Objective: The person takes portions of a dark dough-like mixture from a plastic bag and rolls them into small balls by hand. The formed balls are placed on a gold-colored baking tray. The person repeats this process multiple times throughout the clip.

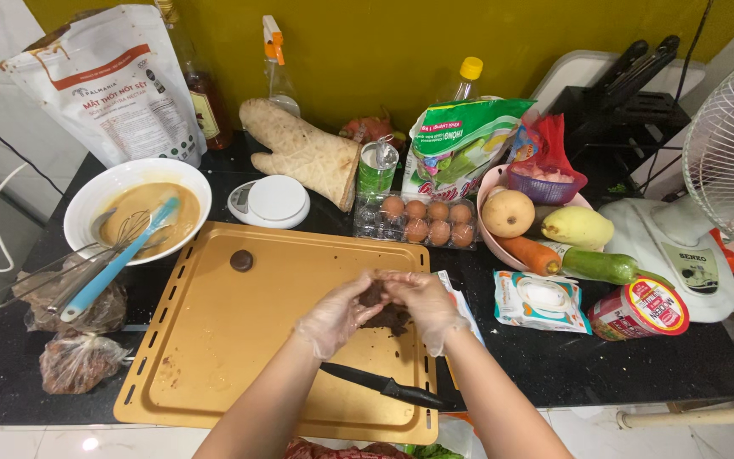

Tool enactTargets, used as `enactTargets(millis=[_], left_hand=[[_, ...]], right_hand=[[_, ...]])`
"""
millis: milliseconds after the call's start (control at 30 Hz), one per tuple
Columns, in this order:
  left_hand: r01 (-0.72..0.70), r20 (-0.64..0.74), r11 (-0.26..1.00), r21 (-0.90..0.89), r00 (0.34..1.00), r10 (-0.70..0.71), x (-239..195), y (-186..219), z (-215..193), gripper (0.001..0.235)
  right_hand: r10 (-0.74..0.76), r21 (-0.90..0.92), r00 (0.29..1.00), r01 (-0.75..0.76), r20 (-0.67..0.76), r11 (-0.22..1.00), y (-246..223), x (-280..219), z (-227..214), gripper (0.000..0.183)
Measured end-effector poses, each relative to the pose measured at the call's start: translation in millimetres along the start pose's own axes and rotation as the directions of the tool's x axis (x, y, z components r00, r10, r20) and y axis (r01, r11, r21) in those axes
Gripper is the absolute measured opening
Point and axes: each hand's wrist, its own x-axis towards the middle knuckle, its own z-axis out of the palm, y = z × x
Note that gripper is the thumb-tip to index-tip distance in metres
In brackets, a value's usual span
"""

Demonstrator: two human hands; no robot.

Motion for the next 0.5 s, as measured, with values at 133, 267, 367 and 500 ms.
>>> enactTargets(millis=[133, 267, 367, 500], left_hand=[[-0.072, 0.012, 0.991, 0.117, 0.997, 0.071, 8.1, -2.6, -11.8, 0.017], [0.018, -0.152, 0.987, 0.162, 0.988, 0.007, 19.2, -9.7, -16.3, 0.016], [-0.01, -0.126, 0.981, 0.196, 0.991, 0.036, 18.5, -10.3, -12.2, 0.019], [0.066, -0.051, 0.977, 0.204, 0.997, -0.057, 6.7, 2.2, 2.9, 0.041]], right_hand=[[-0.141, -0.162, 0.99, 0.134, -0.032, 0.978, -4.9, -7.4, -7.7, 0.036], [-0.008, -0.414, 0.999, 0.022, 0.036, 0.91, -10.0, -18.3, -5.5, 0.038], [-0.199, -0.63, 0.978, 0.117, -0.061, 0.768, -16.9, -27.0, 4.4, 0.034], [-0.512, -0.697, 0.859, 0.368, 0.002, 0.616, -28.1, -33.4, 26.3, 0.035]])
